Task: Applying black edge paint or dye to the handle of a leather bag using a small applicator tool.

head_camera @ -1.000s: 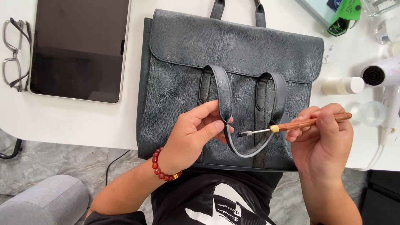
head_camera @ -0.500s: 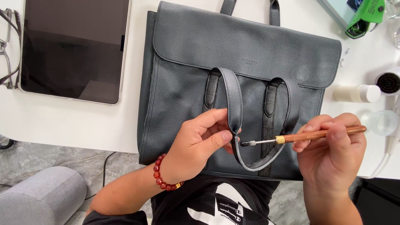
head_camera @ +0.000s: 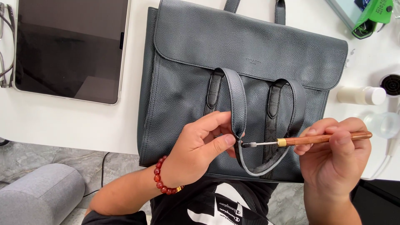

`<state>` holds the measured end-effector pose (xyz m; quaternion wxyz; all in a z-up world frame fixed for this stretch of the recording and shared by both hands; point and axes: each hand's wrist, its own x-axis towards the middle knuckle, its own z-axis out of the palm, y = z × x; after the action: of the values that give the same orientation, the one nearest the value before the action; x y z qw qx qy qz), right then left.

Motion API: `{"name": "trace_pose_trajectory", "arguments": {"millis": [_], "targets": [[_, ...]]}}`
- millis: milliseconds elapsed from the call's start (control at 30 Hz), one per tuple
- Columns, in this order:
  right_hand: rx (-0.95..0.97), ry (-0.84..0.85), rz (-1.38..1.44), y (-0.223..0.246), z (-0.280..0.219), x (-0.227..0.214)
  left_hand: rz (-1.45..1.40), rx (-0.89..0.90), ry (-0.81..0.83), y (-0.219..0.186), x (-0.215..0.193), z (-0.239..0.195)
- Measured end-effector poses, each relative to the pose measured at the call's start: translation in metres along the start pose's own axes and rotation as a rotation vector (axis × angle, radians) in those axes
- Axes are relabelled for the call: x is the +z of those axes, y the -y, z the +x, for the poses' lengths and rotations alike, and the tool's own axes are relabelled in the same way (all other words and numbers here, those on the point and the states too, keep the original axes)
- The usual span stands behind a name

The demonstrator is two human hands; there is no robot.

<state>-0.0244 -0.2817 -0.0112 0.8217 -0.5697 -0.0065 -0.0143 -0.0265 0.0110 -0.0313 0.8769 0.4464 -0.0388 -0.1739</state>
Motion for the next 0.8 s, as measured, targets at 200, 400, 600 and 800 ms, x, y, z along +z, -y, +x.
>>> {"name": "trace_pose_trajectory", "arguments": {"millis": [200,400,600,800], "targets": [[-0.009,0.001,-0.048,0.0006,0.0015,0.0037,-0.021,-0.055,-0.008,-0.0054,0.0024,0.0014],[0.009,-0.003,-0.003,-0.0005,0.0,-0.001,-0.026,-0.039,-0.007,-0.0018,0.001,0.0003],[0.024,-0.01,0.022,0.0008,0.0006,0.0002,0.01,-0.043,-0.007,-0.002,-0.0001,0.0],[0.005,0.007,-0.017,0.0032,0.0008,0.0071,0.087,-0.025,-0.005,-0.0035,-0.0009,0.0004]]}}
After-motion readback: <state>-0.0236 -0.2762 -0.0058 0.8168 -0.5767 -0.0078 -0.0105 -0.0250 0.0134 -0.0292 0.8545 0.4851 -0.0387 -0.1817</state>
